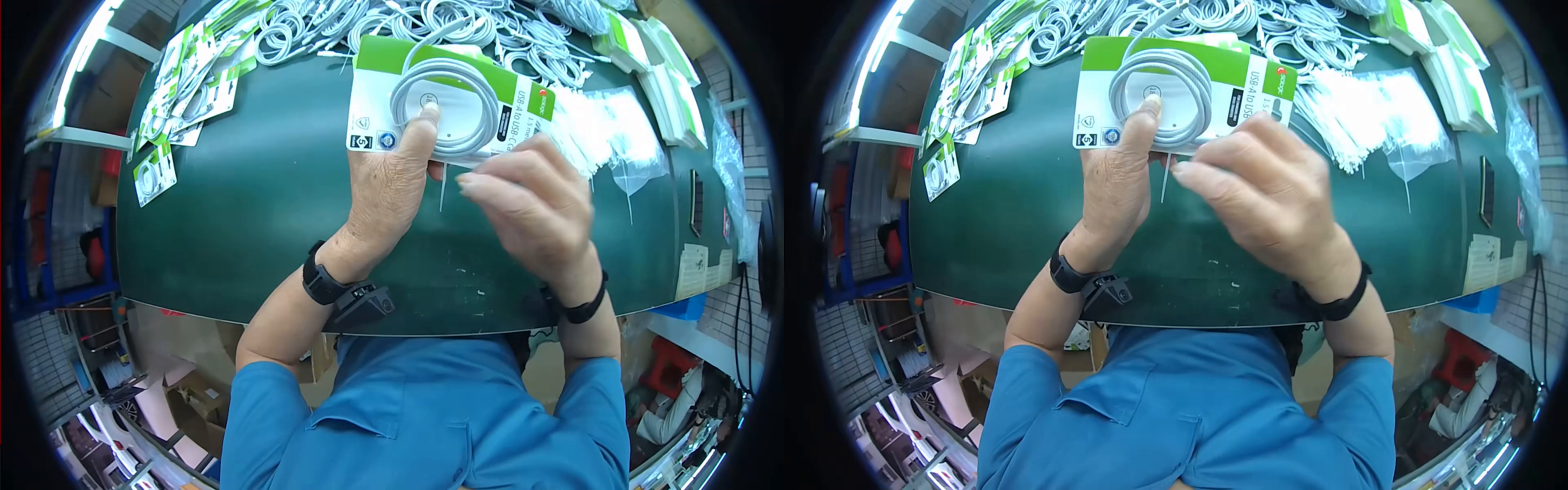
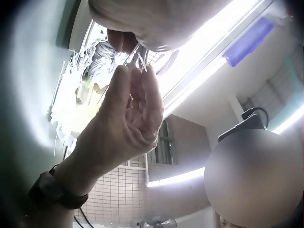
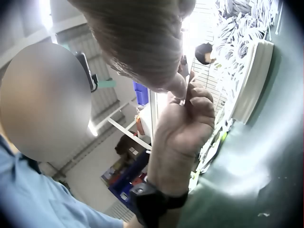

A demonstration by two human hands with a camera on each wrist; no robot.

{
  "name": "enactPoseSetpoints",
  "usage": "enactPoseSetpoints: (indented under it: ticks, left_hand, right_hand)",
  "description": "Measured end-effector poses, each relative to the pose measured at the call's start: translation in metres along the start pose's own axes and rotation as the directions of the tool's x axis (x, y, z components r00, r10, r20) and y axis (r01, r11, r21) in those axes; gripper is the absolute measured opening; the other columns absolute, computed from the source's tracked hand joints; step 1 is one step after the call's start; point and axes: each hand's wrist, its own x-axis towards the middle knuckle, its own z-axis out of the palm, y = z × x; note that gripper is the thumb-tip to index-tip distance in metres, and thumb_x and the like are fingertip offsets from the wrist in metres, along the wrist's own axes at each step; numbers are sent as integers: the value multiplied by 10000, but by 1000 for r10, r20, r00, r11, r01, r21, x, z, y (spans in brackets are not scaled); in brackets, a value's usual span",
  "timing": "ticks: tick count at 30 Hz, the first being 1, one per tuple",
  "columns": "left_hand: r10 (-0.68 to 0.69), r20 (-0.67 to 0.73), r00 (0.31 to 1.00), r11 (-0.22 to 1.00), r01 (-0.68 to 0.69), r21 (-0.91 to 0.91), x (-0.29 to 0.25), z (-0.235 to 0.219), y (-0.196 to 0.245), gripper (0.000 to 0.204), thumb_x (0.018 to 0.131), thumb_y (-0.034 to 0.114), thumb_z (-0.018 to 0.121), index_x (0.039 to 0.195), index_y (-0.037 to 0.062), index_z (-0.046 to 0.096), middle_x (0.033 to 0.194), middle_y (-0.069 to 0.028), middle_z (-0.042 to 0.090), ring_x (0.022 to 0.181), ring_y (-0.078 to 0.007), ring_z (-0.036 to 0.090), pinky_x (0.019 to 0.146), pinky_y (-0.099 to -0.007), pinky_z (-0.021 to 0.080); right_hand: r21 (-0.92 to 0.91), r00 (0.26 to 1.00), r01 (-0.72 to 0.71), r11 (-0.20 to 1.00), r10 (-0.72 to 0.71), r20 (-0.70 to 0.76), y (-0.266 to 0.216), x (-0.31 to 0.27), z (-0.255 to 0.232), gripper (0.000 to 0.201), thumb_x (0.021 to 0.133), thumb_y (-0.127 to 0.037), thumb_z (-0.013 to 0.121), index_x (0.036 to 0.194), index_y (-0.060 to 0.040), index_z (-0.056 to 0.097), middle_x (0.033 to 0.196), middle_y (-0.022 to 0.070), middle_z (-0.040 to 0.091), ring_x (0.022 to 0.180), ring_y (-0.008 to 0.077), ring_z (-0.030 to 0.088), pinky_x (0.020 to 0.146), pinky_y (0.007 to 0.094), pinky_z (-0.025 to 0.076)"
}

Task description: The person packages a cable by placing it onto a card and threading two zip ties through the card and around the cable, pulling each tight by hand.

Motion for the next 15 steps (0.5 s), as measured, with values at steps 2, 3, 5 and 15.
enactPoseSetpoints:
  ticks: [2, 3, 5, 15]
  left_hand:
    - [26, -23, 999, 999, -27, -33, 4, 2, -7, 266, 1035, 89, 637, 1270, -31, 605, 943, -40, 682, 727, -92, 658, 588, -257, 547]
    - [51, -44, 998, 997, -53, -50, 4, 6, -12, 270, 1030, 87, 641, 1271, -30, 607, 966, -47, 687, 751, -93, 664, 591, -252, 551]
    - [58, -63, 996, 995, -62, -72, 3, 9, -16, 276, 1024, 83, 647, 1272, -30, 609, 1009, -59, 693, 796, -96, 674, 602, -251, 560]
    - [56, -89, 994, 998, -57, -11, -3, 8, -26, 210, 1010, 103, 699, 1161, -37, 660, 955, -73, 729, 742, -90, 682, 594, -251, 572]
  right_hand:
    - [-141, 999, 43, 989, -39, 29, 1, -4, 10, 339, 701, -47, 808, 1027, -129, 765, 912, 0, 688, 801, 203, 635, 693, 353, 515]
    - [-179, 999, 50, 983, -47, 19, 1, -4, 12, 329, 706, -65, 800, 1026, -135, 766, 920, -9, 686, 802, 200, 631, 684, 351, 503]
    - [-240, 999, 54, 969, -54, 9, 2, -7, 14, 312, 714, -95, 788, 1021, -145, 766, 930, -22, 681, 804, 194, 625, 669, 350, 479]
    - [-272, 995, 80, 959, -93, -36, 9, -16, 26, 273, 703, -117, 788, 974, -99, 762, 945, -3, 699, 771, 187, 633, 639, 341, 430]
